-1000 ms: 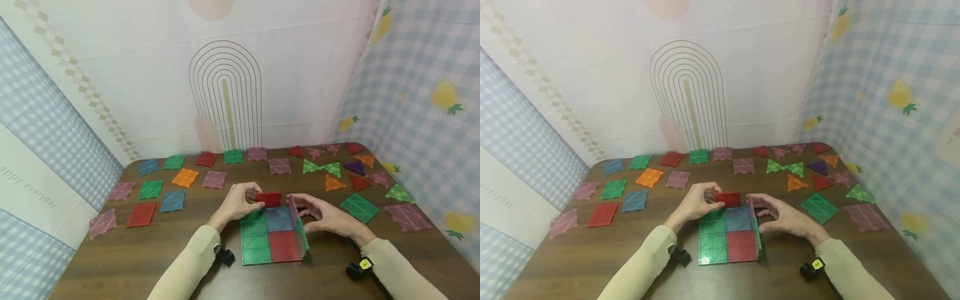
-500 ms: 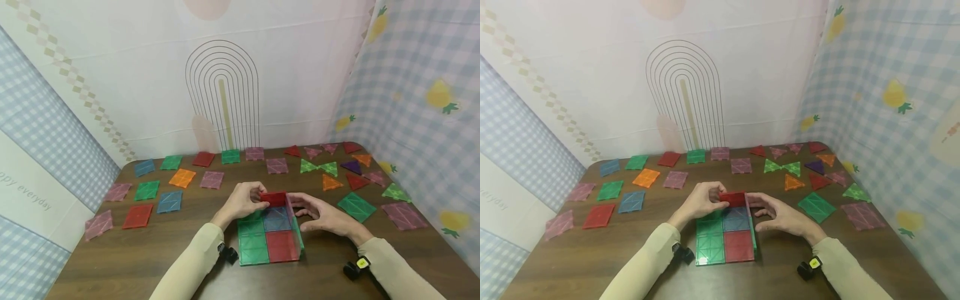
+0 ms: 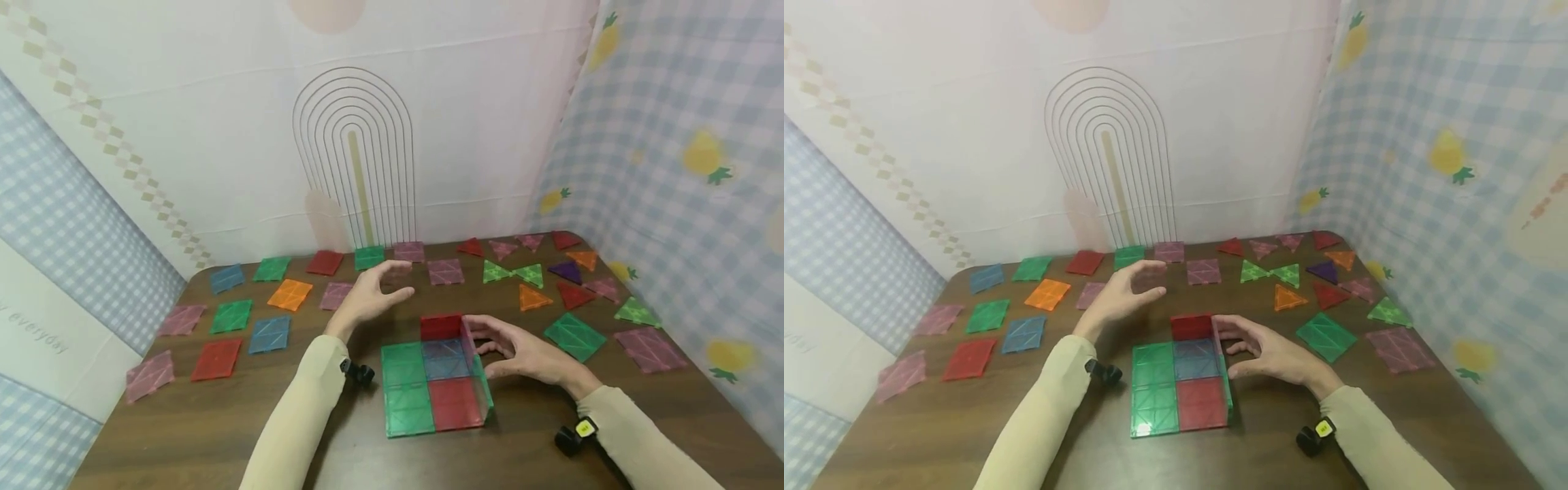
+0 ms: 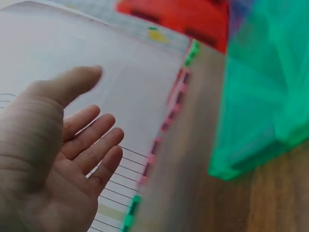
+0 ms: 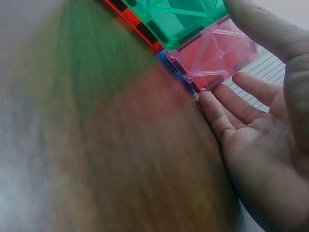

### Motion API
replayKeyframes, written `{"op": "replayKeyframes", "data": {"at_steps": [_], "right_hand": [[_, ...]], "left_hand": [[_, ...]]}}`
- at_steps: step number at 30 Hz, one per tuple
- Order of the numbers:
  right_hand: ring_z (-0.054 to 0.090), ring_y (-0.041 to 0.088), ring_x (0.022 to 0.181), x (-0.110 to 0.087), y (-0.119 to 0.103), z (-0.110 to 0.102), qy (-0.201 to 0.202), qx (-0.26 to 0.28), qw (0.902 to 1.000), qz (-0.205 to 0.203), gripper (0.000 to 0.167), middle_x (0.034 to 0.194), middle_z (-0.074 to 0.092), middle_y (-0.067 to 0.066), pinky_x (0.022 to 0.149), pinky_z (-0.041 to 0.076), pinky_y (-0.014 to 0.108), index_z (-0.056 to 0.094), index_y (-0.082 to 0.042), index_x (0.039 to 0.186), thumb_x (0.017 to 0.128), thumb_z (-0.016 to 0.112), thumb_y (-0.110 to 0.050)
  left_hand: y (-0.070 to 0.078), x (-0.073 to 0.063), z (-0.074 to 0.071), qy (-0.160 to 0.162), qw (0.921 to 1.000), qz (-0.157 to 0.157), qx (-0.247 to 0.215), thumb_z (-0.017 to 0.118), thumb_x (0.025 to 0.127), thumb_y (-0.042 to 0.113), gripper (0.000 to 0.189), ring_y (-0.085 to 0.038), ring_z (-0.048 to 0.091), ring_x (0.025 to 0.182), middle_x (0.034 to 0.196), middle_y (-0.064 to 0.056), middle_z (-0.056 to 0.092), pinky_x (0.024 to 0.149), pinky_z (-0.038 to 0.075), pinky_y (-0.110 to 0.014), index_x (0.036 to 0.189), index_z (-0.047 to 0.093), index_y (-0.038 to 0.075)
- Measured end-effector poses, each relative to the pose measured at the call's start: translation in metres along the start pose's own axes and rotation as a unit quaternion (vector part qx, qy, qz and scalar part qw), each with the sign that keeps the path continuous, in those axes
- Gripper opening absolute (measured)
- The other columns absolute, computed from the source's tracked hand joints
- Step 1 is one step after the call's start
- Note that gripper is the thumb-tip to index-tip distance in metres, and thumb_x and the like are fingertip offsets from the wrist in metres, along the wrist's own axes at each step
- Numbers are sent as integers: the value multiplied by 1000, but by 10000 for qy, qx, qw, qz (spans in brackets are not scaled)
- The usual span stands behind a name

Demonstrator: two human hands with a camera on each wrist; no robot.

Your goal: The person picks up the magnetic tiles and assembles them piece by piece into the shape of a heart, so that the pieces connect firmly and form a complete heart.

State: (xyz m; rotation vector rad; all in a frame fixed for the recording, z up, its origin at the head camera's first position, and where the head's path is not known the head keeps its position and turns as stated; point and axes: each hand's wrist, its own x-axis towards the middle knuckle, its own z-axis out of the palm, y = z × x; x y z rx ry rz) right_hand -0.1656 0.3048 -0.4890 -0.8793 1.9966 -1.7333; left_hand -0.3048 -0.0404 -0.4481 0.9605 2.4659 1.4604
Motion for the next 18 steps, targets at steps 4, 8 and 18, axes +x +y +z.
{"op": "replayKeyframes", "data": {"at_steps": [4,8,18], "right_hand": [[51,14,150,0,-1,0,0,-11,10000,60,82,177,28,30,118,50,31,25,-8,177,107,69,2],[51,14,150,0,-2,0,41,14,10000,84,82,177,28,30,117,51,31,26,-8,176,107,70,0],[52,17,149,0,-1,-1,-9,78,9999,119,80,176,29,29,117,51,31,25,-8,177,109,66,1]], "left_hand": [[-11,14,5,-325,9981,135,497,85,101,34,68,-31,59,147,162,-5,60,122,48,-56,162,57,18],[-16,26,12,-738,9948,299,633,84,102,36,78,-33,54,151,170,-3,51,124,46,-56,168,49,14],[-24,46,23,-1577,9858,26,571,76,107,40,83,-36,40,162,180,-5,35,128,39,-61,177,33,23]]}}
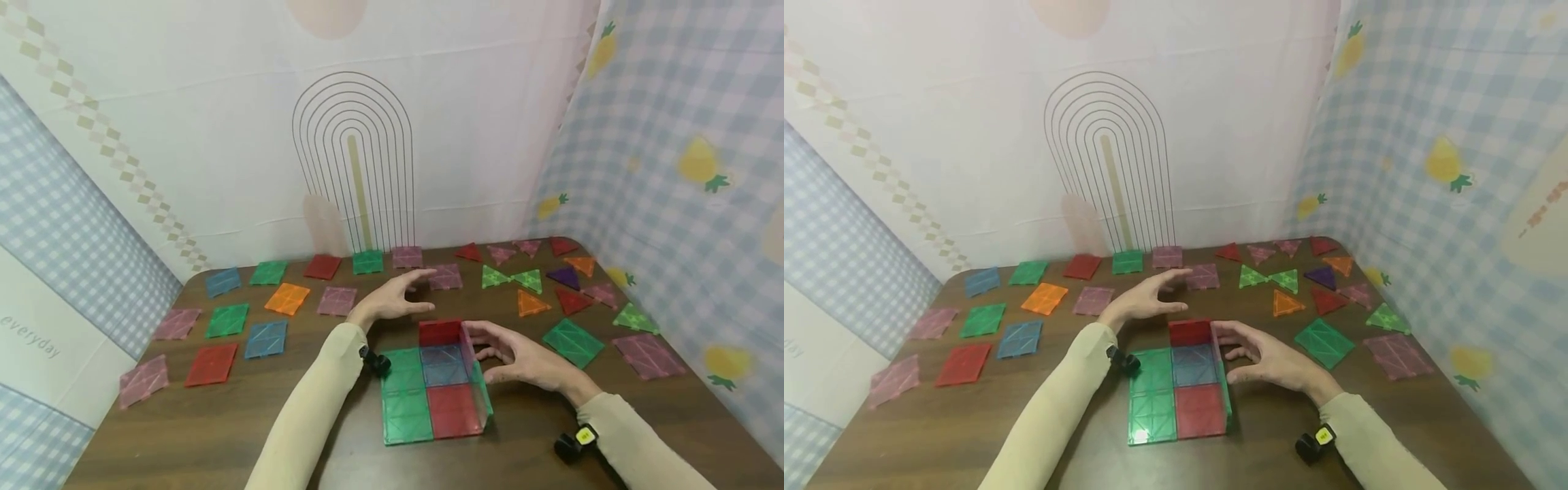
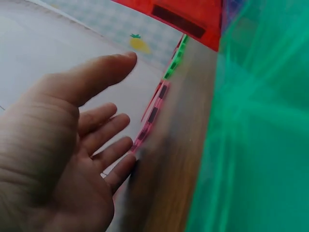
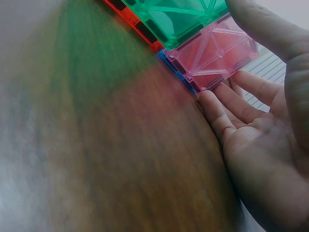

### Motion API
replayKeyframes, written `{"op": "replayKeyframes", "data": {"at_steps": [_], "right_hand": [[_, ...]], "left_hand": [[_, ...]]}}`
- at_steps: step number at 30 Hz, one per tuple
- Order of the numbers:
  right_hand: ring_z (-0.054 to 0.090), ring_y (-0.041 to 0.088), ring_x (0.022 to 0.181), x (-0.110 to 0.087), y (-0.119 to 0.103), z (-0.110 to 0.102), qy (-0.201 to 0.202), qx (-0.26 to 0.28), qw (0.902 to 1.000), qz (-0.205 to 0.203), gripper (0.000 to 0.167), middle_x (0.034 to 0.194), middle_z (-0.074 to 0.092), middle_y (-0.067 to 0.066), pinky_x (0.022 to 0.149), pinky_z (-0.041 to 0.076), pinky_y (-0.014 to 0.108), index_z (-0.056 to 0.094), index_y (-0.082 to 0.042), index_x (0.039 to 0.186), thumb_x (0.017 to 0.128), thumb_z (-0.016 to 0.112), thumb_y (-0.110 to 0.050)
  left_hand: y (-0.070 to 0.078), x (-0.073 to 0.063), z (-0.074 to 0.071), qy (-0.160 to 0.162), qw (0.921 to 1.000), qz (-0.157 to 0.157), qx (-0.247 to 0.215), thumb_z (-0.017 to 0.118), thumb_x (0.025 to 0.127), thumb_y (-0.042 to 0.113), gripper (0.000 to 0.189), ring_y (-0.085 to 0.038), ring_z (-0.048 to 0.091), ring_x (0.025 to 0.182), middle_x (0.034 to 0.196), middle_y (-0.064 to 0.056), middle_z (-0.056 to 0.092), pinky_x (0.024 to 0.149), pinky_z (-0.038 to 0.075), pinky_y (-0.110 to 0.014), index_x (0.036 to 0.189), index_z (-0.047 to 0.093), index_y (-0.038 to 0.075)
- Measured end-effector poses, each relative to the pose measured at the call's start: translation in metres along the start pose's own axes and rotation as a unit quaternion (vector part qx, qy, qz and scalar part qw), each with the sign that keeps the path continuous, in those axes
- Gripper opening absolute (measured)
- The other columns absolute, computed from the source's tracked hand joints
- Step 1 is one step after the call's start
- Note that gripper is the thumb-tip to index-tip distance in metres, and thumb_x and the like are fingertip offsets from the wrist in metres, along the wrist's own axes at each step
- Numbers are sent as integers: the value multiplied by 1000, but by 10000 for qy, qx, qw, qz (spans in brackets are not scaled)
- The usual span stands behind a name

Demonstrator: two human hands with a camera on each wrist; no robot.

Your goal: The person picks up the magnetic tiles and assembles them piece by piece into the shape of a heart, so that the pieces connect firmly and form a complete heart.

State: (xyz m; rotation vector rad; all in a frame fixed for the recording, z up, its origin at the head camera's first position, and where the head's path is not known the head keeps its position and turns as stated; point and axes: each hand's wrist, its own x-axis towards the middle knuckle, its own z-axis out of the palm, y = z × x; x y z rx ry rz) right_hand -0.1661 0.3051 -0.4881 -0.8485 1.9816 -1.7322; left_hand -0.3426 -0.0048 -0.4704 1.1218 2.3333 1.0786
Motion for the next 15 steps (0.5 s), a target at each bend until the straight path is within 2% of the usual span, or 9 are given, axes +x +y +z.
{"op": "replayKeyframes", "data": {"at_steps": [5,8,11,12,15], "right_hand": [[52,19,150,-2,1,0,-14,49,10000,5,78,176,30,29,117,51,31,25,-8,177,110,65,1],[52,20,150,-2,1,0,-1,54,10000,19,78,176,31,29,118,51,31,25,-8,177,110,65,0],[52,19,150,-1,0,-1,6,44,10000,44,78,176,31,28,118,50,31,26,-9,177,110,64,1],[52,19,150,-1,0,-2,12,27,10000,55,78,176,31,28,118,50,32,26,-9,177,110,64,0],[51,18,150,0,-1,0,30,0,10000,65,78,176,31,28,117,51,32,27,-9,176,109,65,0]], "left_hand": [[-3,4,2,-125,9992,-97,377,74,108,44,81,-33,39,161,176,-5,41,128,39,-61,176,36,23],[-4,3,1,-124,9990,-74,421,75,107,43,79,-33,42,160,176,-6,42,128,40,-58,174,39,20],[-4,-1,-1,-29,9988,-5,482,77,106,41,77,-33,49,155,173,-9,44,127,43,-55,171,45,17],[-10,-2,-1,19,9983,106,565,78,105,45,76,-32,51,153,171,-9,45,126,44,-52,170,48,17],[-10,-13,-3,116,9965,146,818,80,104,42,71,-33,52,150,164,-11,49,125,45,-53,165,55,15]]}}
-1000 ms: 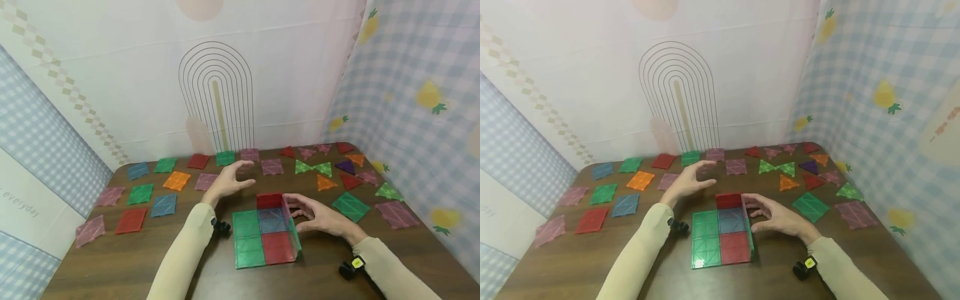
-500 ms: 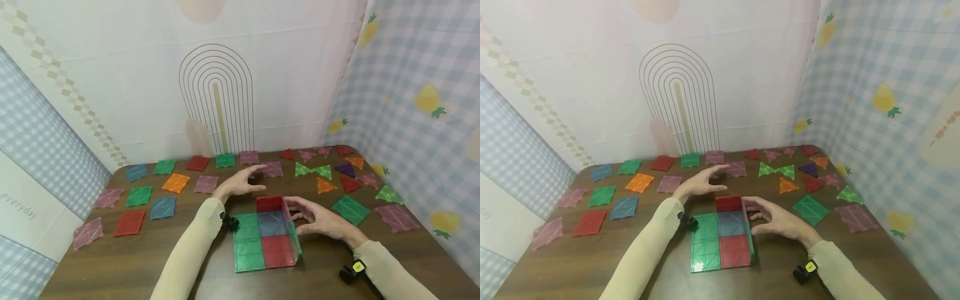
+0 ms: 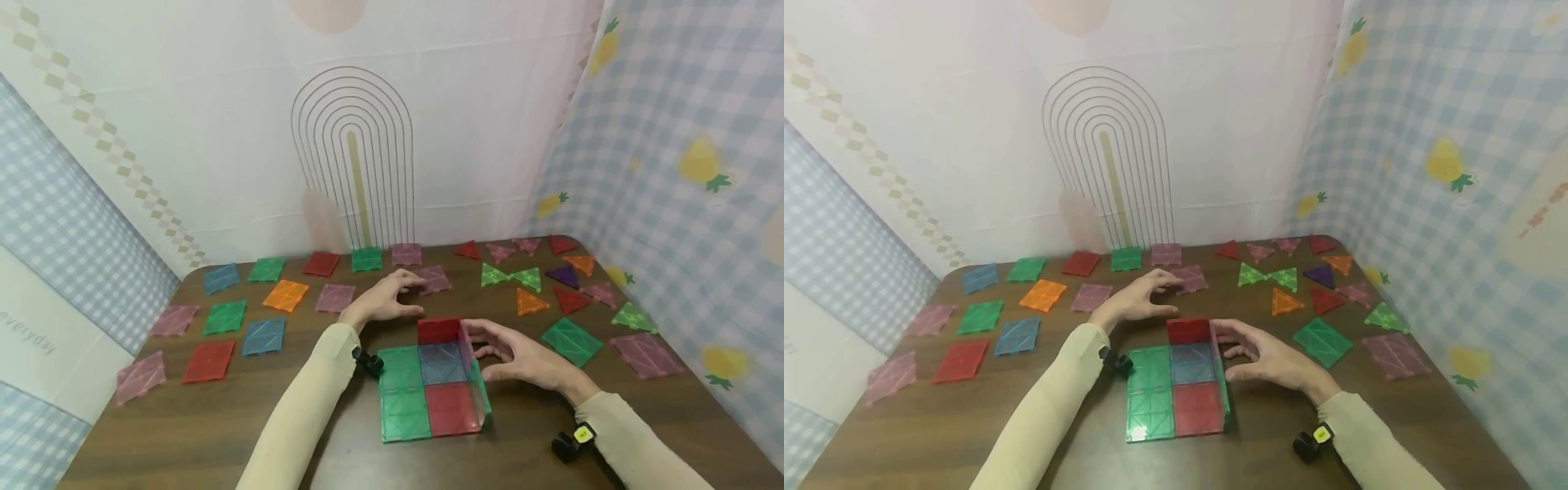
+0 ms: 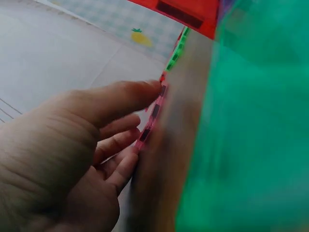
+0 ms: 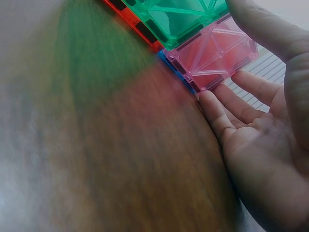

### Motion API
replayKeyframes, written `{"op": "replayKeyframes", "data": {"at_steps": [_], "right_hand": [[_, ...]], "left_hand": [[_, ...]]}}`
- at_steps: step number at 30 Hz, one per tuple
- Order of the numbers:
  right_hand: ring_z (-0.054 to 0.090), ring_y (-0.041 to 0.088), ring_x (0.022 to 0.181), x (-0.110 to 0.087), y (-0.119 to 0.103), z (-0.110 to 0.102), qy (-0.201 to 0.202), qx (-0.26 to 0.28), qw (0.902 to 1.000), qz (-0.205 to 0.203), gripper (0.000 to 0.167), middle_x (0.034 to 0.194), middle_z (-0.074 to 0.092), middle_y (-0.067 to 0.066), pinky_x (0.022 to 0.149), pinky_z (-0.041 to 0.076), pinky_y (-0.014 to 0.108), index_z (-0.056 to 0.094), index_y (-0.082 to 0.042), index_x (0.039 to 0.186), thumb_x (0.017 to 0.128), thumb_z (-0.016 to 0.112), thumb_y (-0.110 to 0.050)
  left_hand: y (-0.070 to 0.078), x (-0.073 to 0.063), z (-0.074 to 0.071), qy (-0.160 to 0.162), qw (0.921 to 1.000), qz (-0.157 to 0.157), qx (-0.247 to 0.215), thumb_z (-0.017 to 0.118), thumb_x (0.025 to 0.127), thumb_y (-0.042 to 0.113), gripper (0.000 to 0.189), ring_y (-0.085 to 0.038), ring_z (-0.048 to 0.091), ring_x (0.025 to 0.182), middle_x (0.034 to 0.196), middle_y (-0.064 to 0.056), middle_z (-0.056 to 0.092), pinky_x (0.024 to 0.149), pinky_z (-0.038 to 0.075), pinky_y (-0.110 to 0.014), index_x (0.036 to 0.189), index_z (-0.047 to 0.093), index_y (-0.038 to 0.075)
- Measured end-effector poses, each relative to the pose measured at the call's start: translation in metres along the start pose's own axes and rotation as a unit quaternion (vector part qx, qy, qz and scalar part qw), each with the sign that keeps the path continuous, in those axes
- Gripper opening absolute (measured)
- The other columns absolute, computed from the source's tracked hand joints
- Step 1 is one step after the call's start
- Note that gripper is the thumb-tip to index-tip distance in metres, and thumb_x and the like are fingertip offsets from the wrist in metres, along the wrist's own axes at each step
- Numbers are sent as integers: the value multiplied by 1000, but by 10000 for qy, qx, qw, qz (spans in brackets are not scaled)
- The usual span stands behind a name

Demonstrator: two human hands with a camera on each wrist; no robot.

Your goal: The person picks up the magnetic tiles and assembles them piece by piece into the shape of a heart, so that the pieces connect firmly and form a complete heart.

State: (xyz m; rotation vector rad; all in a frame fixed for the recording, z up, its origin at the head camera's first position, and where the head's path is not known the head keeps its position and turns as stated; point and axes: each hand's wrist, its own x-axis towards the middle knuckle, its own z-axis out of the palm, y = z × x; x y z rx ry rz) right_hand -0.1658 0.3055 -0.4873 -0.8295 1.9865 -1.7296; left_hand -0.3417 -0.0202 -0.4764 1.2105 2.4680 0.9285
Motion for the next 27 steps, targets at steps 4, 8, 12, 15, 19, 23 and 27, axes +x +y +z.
{"op": "replayKeyframes", "data": {"at_steps": [4,8,12,15,19,23,27], "right_hand": [[51,15,151,2,-1,-1,-11,-20,10000,-79,79,176,30,28,118,50,31,27,-9,176,109,66,1],[50,15,152,3,0,-1,-40,-11,9999,-119,79,177,29,29,118,50,32,26,-8,176,109,66,2],[51,14,150,1,0,1,-5,-50,10000,-71,78,176,30,29,118,51,31,26,-8,176,109,66,1],[52,13,149,-1,0,1,21,-67,10000,-5,78,176,29,29,117,51,30,26,-8,176,109,65,0],[52,12,148,-3,0,2,-7,-22,10000,28,78,177,27,31,116,51,30,25,-7,176,110,64,1],[54,13,147,-2,-1,2,-18,-6,10000,-2,77,175,27,33,115,52,30,25,-6,176,110,64,1],[54,14,146,0,-1,3,-23,12,10000,-2,77,175,28,33,115,52,30,25,-6,176,110,64,1]], "left_hand": [[9,-17,-6,38,9994,-114,311,81,104,32,65,-34,50,150,158,-12,51,124,44,-55,162,59,13],[13,-38,-7,161,9974,-275,643,84,102,28,59,-33,49,148,154,-10,55,124,44,-53,156,65,13],[16,-60,-8,383,9940,-349,959,90,97,29,50,-31,52,141,145,-6,62,122,46,-54,143,76,13],[17,-78,-9,597,9934,-276,944,94,93,28,43,-32,57,138,143,-7,65,121,47,-55,131,81,14],[17,-100,-8,759,9940,-115,779,96,91,26,33,-33,65,135,144,-8,69,119,51,-54,120,84,17],[16,-112,-7,964,9913,-11,897,97,89,26,33,-26,70,125,133,-4,74,111,57,-47,118,83,16],[18,-117,-7,1193,9879,4,987,96,89,24,41,-19,72,113,124,-1,78,101,61,-41,125,81,13]]}}
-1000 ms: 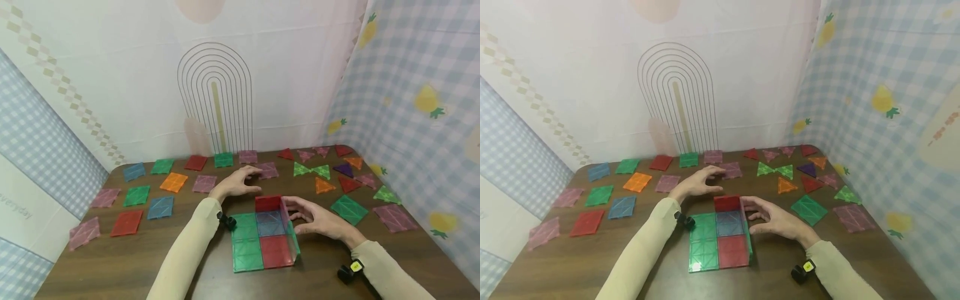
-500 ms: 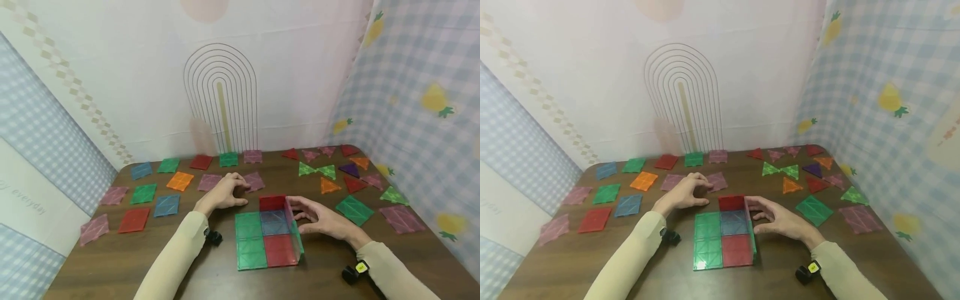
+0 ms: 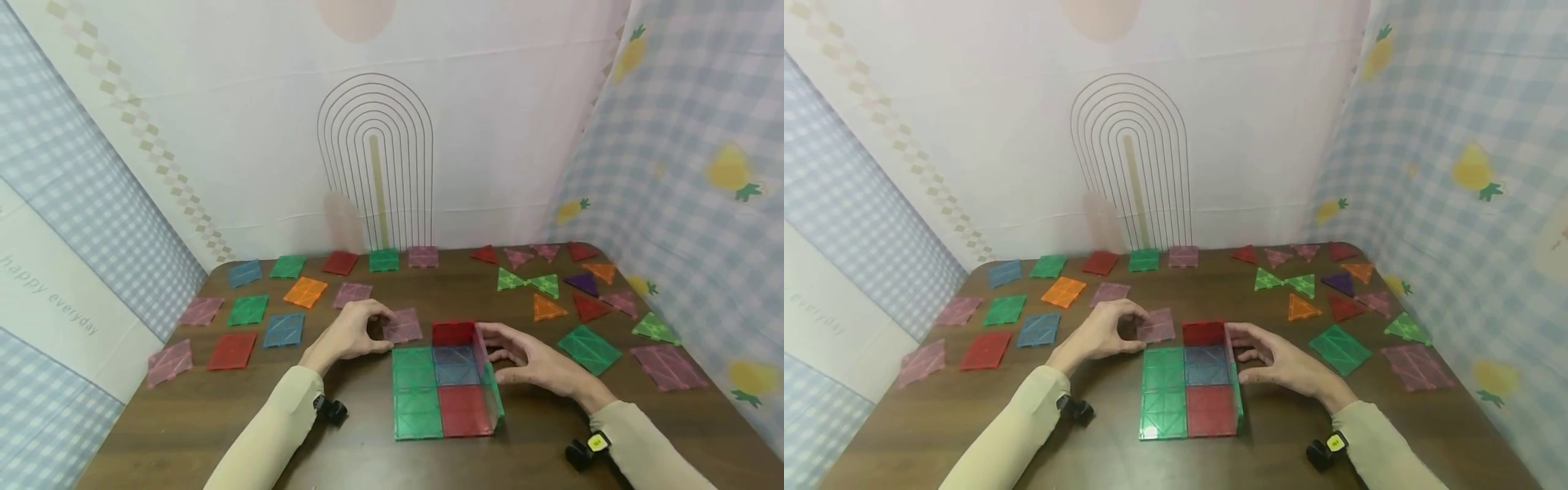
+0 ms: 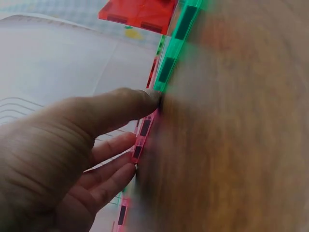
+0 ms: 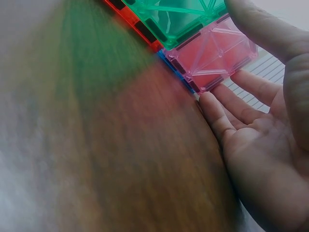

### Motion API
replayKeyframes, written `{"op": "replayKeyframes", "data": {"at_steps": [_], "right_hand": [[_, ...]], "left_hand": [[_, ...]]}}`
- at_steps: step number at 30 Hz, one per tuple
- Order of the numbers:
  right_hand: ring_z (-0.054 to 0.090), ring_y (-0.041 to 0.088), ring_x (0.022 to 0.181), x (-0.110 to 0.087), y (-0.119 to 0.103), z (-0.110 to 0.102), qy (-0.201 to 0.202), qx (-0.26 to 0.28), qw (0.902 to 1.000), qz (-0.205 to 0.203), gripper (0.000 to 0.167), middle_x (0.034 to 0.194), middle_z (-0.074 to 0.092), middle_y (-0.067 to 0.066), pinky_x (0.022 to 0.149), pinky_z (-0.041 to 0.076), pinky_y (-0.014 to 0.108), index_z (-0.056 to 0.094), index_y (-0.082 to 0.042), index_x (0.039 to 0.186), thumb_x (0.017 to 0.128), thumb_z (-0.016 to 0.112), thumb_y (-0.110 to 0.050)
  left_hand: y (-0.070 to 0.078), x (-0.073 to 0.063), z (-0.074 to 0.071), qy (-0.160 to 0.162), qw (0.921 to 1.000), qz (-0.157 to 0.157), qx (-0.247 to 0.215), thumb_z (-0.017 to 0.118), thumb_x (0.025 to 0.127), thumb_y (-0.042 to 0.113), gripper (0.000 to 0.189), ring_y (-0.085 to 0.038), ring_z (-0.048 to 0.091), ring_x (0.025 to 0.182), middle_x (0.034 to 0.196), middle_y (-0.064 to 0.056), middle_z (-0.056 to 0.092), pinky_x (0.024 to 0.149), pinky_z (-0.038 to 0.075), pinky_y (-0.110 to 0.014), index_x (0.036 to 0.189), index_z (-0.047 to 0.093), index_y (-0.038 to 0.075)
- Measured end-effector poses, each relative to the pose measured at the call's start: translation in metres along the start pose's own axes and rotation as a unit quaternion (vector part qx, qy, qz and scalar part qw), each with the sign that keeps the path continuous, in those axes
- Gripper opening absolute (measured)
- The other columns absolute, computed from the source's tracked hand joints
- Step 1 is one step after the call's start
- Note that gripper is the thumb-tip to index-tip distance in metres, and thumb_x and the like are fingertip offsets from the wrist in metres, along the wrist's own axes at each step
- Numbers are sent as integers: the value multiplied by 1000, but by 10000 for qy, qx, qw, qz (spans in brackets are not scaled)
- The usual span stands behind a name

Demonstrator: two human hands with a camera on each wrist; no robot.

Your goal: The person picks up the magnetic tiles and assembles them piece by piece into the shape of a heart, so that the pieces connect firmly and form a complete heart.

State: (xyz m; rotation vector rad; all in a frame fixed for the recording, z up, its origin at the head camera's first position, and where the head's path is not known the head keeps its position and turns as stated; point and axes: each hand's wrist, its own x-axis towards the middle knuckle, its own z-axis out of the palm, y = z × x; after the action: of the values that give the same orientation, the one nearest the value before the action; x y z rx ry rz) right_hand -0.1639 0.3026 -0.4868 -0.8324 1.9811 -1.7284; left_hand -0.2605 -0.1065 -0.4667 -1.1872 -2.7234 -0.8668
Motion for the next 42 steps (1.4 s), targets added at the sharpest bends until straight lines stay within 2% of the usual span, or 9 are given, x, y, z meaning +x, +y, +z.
{"op": "replayKeyframes", "data": {"at_steps": [6,10,15,21,28,33,35,38,42], "right_hand": [[54,14,146,-1,2,1,-32,30,10000,67,77,175,27,33,115,52,30,24,-5,176,110,63,2],[55,15,145,-2,0,1,16,30,10000,45,77,175,27,34,114,52,29,25,-5,176,110,65,0],[56,17,144,-1,-1,0,22,-3,10000,5,77,175,28,33,114,53,29,26,-5,176,110,65,1],[59,19,142,0,0,0,15,-6,10000,14,78,175,28,34,114,53,30,25,-5,176,110,66,-1],[59,20,142,1,1,0,-1,-10,10000,-25,78,174,30,34,114,53,30,26,-4,175,109,66,0],[56,17,144,1,1,0,-12,-26,10000,-32,77,174,30,33,115,53,30,26,-4,175,109,65,2],[56,16,145,1,0,-1,4,-39,10000,-9,77,174,30,33,115,53,30,26,-5,176,109,64,3],[55,15,145,1,0,-2,25,-78,10000,18,77,174,30,32,114,53,30,26,-6,176,109,65,1],[55,14,145,0,1,-3,23,-94,9999,37,77,174,30,32,114,53,30,26,-6,176,110,65,0]], "left_hand": [[2,-3,-1,38,9983,22,-588,75,107,23,26,-13,75,100,119,1,82,90,64,-38,131,81,14],[5,-1,0,242,9973,140,-684,65,114,21,22,-9,73,92,111,0,82,86,64,-38,127,81,13],[7,1,3,171,9981,241,-547,74,108,15,14,-7,70,86,103,1,81,79,61,-33,121,77,12],[11,-1,6,-58,9971,145,-747,81,104,14,18,-7,75,95,108,3,81,87,64,-34,121,77,15],[15,-1,5,-411,9953,143,-870,85,100,14,14,-6,67,83,95,9,76,78,60,-29,111,78,17],[9,-2,-8,-397,9950,100,-912,91,95,30,36,-10,73,103,113,9,79,96,62,-36,126,79,17],[2,-3,-17,-202,9950,0,-978,94,91,35,51,-16,73,116,127,6,78,106,60,-42,135,77,16],[-12,-6,-29,196,9934,-285,-1093,99,86,37,71,-29,71,128,142,-1,74,112,57,-52,146,71,14],[-36,-12,-38,610,9921,-696,-843,103,81,38,88,-36,62,142,156,-6,65,118,50,-62,156,63,15]]}}
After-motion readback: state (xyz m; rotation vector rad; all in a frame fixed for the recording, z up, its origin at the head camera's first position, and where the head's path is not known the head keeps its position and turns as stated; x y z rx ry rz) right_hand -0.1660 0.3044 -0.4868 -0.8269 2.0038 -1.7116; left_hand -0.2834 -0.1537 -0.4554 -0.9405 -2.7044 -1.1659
